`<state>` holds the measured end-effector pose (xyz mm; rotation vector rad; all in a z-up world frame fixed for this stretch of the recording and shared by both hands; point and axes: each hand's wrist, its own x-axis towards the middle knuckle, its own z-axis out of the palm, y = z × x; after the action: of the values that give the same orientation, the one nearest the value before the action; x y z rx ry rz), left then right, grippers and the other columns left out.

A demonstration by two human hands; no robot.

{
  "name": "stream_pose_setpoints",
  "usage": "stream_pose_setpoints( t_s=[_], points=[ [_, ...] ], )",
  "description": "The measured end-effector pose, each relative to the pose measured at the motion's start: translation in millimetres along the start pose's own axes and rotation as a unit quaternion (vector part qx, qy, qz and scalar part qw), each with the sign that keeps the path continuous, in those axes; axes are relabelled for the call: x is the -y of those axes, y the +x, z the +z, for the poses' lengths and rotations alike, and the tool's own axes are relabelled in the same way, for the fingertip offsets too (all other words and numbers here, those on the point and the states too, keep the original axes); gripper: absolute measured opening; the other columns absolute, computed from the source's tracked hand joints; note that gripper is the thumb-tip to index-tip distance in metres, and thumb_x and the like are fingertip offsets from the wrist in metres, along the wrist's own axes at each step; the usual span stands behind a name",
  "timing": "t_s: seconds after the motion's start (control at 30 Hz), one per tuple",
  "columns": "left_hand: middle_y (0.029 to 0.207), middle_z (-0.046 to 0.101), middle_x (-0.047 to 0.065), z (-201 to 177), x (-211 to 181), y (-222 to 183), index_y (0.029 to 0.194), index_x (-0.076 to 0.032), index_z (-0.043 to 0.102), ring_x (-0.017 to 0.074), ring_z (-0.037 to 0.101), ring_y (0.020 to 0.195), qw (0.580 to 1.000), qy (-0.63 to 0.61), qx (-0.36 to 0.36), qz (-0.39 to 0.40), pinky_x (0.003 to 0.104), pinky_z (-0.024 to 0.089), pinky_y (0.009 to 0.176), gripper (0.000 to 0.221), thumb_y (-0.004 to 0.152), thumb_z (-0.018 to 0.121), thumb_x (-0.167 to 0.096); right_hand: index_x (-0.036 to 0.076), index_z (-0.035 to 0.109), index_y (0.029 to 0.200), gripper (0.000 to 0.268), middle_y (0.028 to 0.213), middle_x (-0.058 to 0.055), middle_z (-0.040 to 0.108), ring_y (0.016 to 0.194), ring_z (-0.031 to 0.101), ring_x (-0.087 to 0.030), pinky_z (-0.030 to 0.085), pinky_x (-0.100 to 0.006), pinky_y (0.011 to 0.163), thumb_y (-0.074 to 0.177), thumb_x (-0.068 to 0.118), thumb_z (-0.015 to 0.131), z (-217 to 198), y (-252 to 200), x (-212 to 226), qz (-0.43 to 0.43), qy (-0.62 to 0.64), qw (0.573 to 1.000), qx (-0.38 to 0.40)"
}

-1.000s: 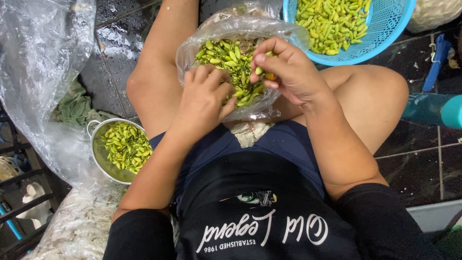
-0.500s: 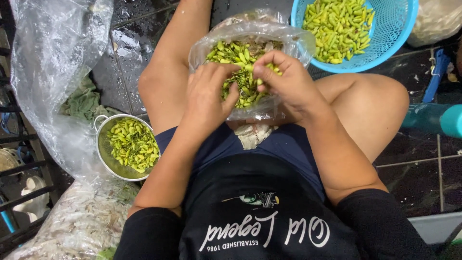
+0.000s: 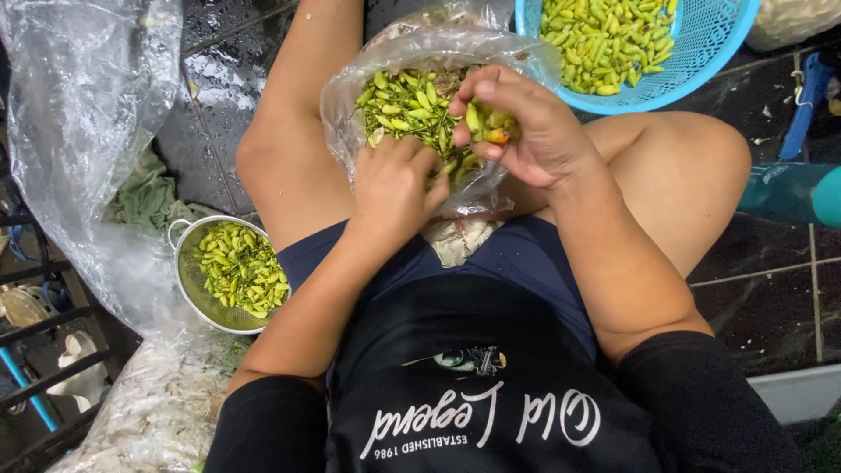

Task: The person sits on the floor and peels small green vegetables by hand, removing the outer skin and placing the peeled pieces into a blue basket. The person handles the vegetables one by one from a plastic bag resting on their lap.

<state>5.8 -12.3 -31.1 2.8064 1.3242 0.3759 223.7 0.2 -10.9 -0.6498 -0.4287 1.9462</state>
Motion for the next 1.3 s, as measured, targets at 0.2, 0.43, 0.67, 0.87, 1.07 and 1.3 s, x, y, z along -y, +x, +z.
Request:
stream_pose_setpoints(
  t_s=[0.2, 0.43, 0.67, 0.87, 1.07, 1.3],
  points=[
    [0.088, 0.072, 0.002, -43, 5, 10, 0.099, -0.011, 0.07, 0.0223, 0.065, 0.082, 0.952, -0.295, -0.014, -0.075, 0.04, 0.047, 0.081, 0.008, 0.094, 0.077, -0.013, 0.009, 0.065, 0.108, 0.013, 0.09, -0.005, 0.067, 0.071, 0.065, -0.006, 0.042, -0.012, 0.048, 0.098, 0.007, 0.073, 19, -1, -13, -0.005, -0.3, 0.952, -0.068],
    [0.098, 0.076, 0.003, -54, -6, 11, 0.124, -0.01, 0.059, 0.0146, 0.076, 0.093, 0.9, -0.416, -0.047, -0.119, 0.032, 0.059, 0.089, 0.032, 0.097, 0.076, -0.011, 0.008, 0.065, 0.101, 0.007, 0.078, -0.007, 0.068, 0.068, 0.066, -0.007, 0.043, -0.012, 0.049, 0.099, 0.009, 0.071, 10, -4, -16, 0.01, -0.276, 0.96, -0.044],
    [0.112, 0.069, 0.009, -58, -10, 21, 0.122, -0.008, 0.06, 0.0205, 0.069, 0.103, 0.881, -0.47, -0.053, -0.017, 0.037, 0.056, 0.099, 0.022, 0.101, 0.067, -0.01, 0.007, 0.066, 0.098, 0.011, 0.09, -0.006, 0.066, 0.062, 0.058, -0.007, 0.039, -0.013, 0.045, 0.1, 0.017, 0.071, -6, -3, -1, 0.017, -0.049, 0.998, 0.046],
    [0.089, 0.067, 0.011, 6, -13, 14, 0.098, -0.006, 0.075, 0.0321, 0.062, 0.083, 0.985, -0.168, 0.011, 0.026, 0.045, 0.051, 0.069, 0.011, 0.091, 0.074, -0.014, 0.007, 0.065, 0.098, 0.008, 0.096, -0.009, 0.067, 0.077, 0.067, -0.013, 0.044, -0.015, 0.048, 0.104, 0.013, 0.065, -20, -7, 21, -0.03, 0.038, 0.998, 0.048],
    [0.085, 0.064, 0.002, 28, -22, 14, 0.096, -0.015, 0.071, 0.0234, 0.062, 0.076, 0.999, 0.02, 0.041, 0.015, 0.038, 0.049, 0.056, 0.034, 0.081, 0.084, -0.043, 0.009, 0.063, 0.096, 0.007, 0.097, -0.01, 0.066, 0.08, 0.071, -0.016, 0.04, -0.015, 0.045, 0.101, 0.012, 0.068, -22, -9, 30, -0.052, 0.026, 0.997, -0.04],
    [0.078, 0.067, 0.006, 15, -20, 10, 0.1, -0.005, 0.069, 0.0203, 0.063, 0.063, 0.995, -0.085, 0.0, -0.052, 0.037, 0.052, 0.051, 0.011, 0.095, 0.069, -0.014, 0.01, 0.061, 0.096, 0.01, 0.096, -0.009, 0.065, 0.078, 0.068, -0.016, 0.039, -0.016, 0.045, 0.101, 0.012, 0.069, -19, -11, 31, -0.071, 0.009, 0.996, -0.06]
  ],
)
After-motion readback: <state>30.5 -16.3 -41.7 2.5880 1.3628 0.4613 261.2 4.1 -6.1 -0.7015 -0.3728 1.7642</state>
